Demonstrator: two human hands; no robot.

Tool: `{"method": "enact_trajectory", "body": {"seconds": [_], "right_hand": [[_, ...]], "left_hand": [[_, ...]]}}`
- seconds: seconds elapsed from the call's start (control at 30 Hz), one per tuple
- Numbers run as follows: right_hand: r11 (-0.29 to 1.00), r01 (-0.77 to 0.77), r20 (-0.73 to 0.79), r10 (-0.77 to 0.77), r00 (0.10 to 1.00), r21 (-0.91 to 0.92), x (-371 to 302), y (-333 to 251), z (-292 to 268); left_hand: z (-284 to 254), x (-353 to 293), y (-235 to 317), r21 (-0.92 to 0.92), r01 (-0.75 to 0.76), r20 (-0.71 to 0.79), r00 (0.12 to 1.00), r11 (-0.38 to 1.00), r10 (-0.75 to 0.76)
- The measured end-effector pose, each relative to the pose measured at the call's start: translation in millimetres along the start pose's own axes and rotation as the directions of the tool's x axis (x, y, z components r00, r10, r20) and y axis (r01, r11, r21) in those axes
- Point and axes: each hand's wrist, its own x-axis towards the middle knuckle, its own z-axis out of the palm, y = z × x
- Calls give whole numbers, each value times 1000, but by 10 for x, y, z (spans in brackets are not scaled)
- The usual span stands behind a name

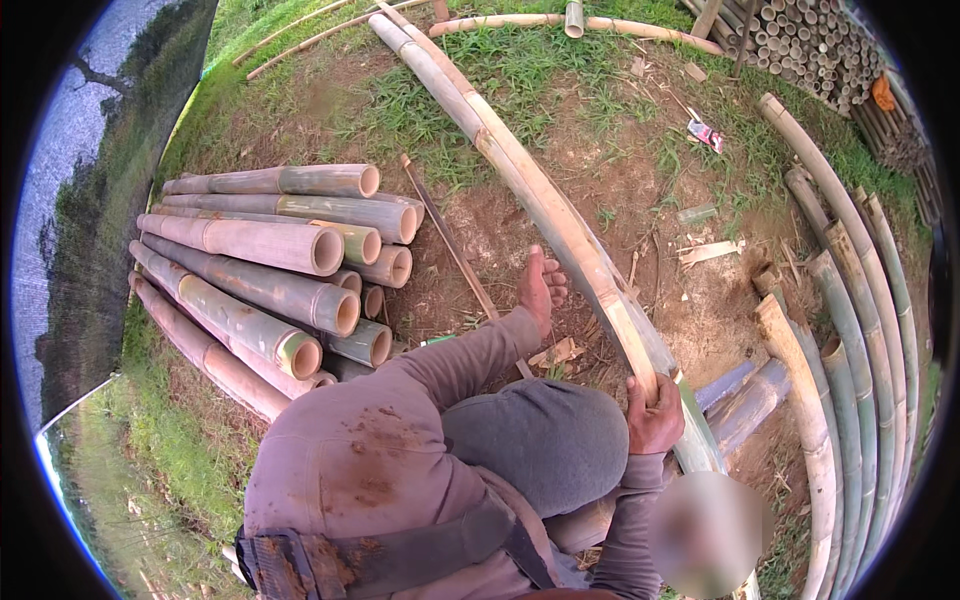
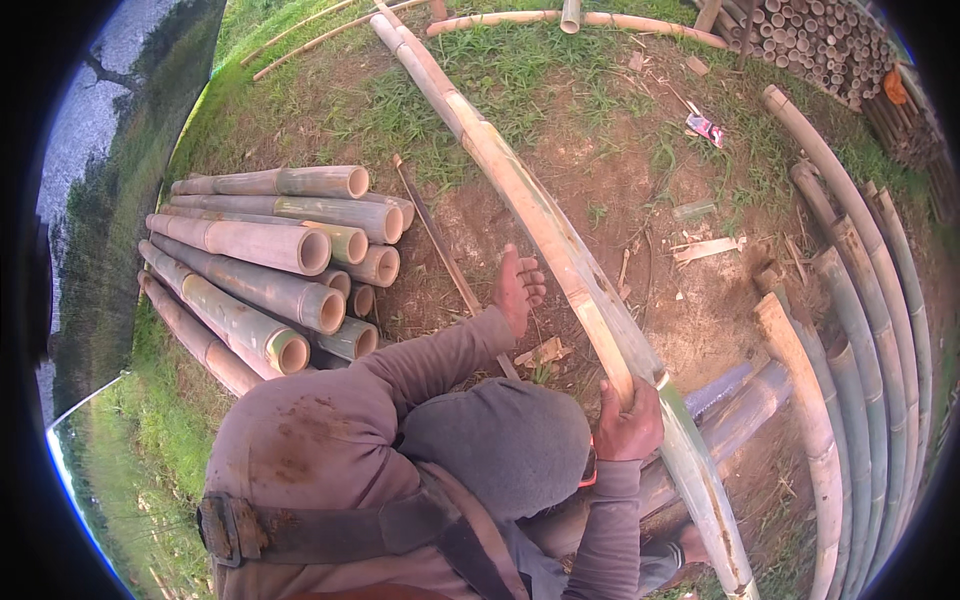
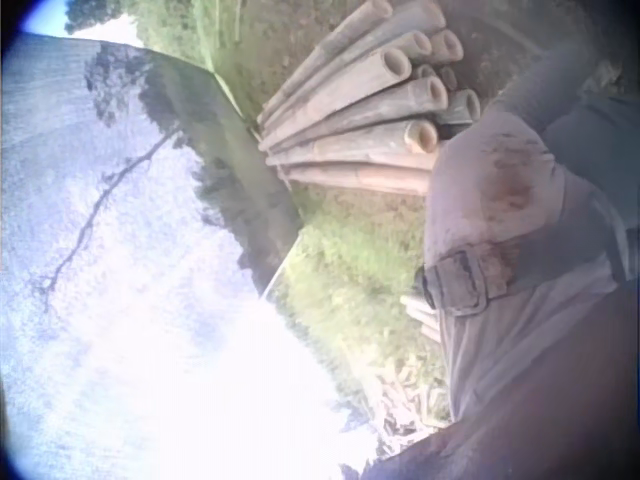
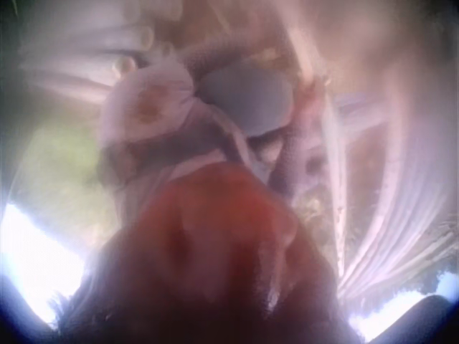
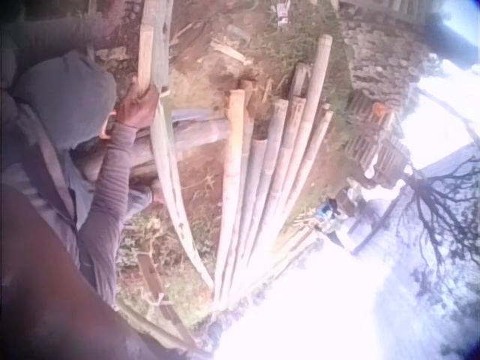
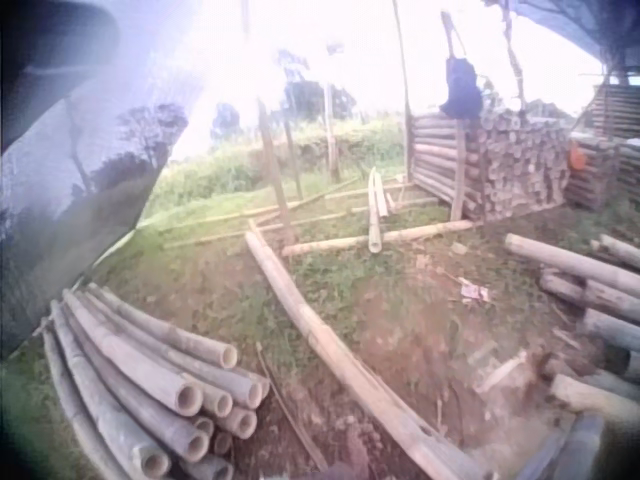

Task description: The person uses a hand saw to cut long bamboo poles into shorter sections. They position each pole on a wooden support, saw through it, and then move the cut piece aside before repeating the process with another pole.

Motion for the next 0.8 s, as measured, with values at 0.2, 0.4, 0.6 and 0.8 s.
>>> {"method": "enact_trajectory", "body": {"seconds": [0.2,0.4,0.6,0.8], "right_hand": [[997,-3,51,7,999,-73,8,41,685],[995,-69,142,78,987,-69,199,-189,777],[995,-51,121,60,991,-83,136,-110,677],[991,-23,98,36,995,-128,81,-20,551]], "left_hand": [[125,7,1095,-102,-353,128,923,930,364],[61,194,1247,-38,-376,59,924,926,377],[15,173,1099,-18,-340,44,939,940,341],[83,23,1000,-67,-320,73,943,945,324]]}}
